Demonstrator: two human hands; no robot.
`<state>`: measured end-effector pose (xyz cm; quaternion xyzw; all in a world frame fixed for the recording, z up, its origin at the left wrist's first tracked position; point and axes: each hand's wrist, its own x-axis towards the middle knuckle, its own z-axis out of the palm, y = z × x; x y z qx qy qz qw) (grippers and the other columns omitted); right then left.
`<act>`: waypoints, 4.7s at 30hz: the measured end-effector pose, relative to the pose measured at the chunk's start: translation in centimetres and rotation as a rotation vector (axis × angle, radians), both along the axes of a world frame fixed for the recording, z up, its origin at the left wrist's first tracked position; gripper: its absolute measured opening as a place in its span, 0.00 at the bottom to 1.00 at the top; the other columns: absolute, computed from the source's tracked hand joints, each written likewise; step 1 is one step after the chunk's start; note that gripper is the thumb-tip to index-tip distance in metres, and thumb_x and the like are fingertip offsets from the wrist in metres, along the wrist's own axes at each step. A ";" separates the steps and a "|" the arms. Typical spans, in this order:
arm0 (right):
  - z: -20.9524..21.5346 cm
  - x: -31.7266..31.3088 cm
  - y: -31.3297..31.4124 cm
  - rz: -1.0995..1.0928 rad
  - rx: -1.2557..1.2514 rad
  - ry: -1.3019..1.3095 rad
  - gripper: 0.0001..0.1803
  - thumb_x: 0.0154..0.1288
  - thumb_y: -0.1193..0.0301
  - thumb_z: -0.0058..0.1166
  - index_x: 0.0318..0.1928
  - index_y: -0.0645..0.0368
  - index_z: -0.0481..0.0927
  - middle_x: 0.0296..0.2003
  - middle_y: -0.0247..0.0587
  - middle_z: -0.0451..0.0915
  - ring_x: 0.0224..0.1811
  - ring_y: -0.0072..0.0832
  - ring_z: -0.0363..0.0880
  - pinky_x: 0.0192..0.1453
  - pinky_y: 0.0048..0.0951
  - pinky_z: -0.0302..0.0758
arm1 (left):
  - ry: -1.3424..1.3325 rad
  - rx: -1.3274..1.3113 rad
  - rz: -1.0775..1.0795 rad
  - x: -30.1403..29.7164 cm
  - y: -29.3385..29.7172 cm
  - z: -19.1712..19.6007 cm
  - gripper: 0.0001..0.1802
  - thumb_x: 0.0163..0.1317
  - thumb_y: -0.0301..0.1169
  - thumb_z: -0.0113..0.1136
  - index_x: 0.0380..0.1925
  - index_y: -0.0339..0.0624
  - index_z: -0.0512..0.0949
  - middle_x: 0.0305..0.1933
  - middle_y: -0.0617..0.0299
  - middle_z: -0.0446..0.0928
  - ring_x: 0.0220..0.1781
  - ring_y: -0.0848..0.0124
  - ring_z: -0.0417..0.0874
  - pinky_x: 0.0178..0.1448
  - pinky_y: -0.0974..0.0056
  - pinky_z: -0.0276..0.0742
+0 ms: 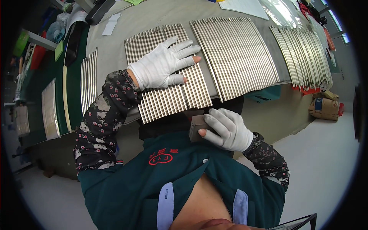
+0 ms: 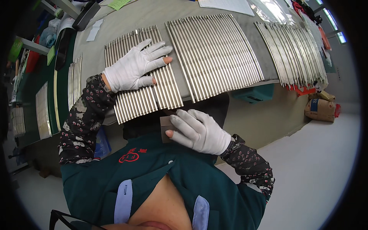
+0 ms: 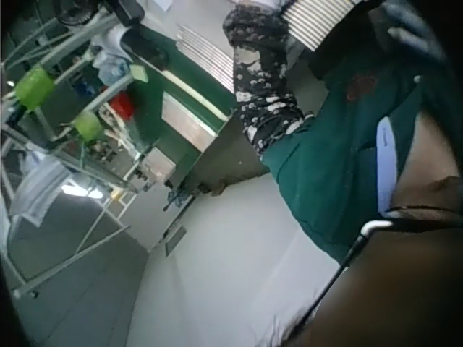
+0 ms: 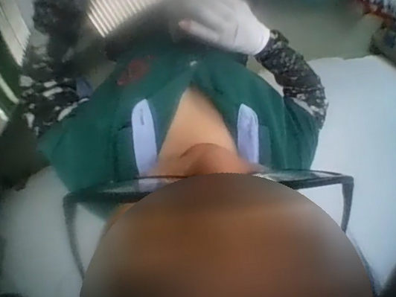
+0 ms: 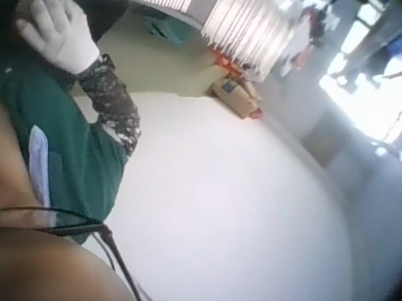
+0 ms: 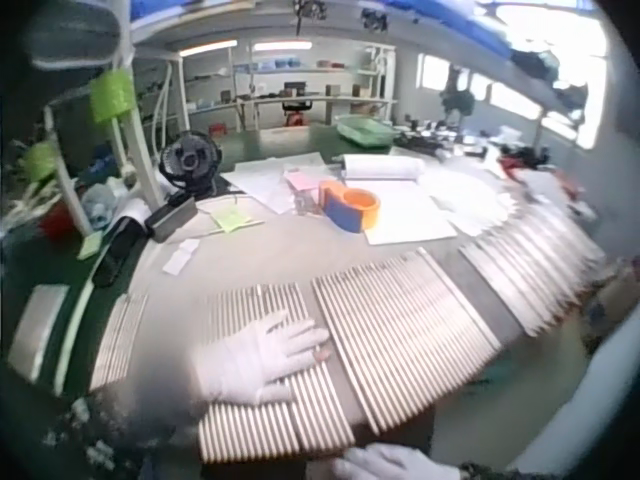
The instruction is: Sanding and polishing thin metal or plastic rods using a sanding block at a workstation.
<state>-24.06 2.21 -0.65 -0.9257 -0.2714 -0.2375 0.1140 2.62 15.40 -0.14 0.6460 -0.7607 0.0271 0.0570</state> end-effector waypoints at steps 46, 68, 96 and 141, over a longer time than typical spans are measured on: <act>2.0 8.1 -25.0 -1.550 -0.140 0.157 0.33 0.52 0.43 0.58 0.52 0.51 0.80 0.60 0.49 0.70 0.63 0.45 0.67 0.63 0.42 0.68 | 1.220 -0.291 -0.443 -4.5 6.6 17.4 0.09 0.62 0.41 0.58 0.31 0.54 0.84 0.43 0.64 0.70 0.47 0.68 0.69 0.63 0.50 0.69; 2.3 6.5 -21.6 -1.089 -0.177 -0.069 0.25 0.54 0.62 0.61 0.51 0.61 0.78 0.58 0.56 0.70 0.63 0.49 0.66 0.63 0.44 0.68 | 1.317 -0.411 -0.608 -6.1 4.2 17.4 0.06 0.58 0.29 0.61 0.23 0.43 0.81 0.24 0.67 0.72 0.24 0.74 0.72 0.40 0.61 0.81; 4.2 14.7 -6.7 -0.803 0.061 0.123 0.28 0.50 0.62 0.60 0.53 0.58 0.79 0.42 0.65 0.73 0.42 0.51 0.75 0.46 0.42 0.74 | 0.345 0.004 0.128 -4.9 -5.2 1.0 0.37 0.53 0.49 0.62 0.58 0.37 0.69 0.62 0.48 0.66 0.70 0.53 0.59 0.72 0.42 0.49; 5.3 15.8 -8.0 -0.938 -0.030 0.250 0.27 0.50 0.64 0.61 0.54 0.55 0.79 0.47 0.63 0.73 0.48 0.52 0.73 0.53 0.43 0.72 | 0.361 -0.016 0.143 -4.7 -5.1 1.1 0.36 0.53 0.49 0.63 0.57 0.37 0.71 0.63 0.49 0.66 0.70 0.55 0.59 0.73 0.44 0.48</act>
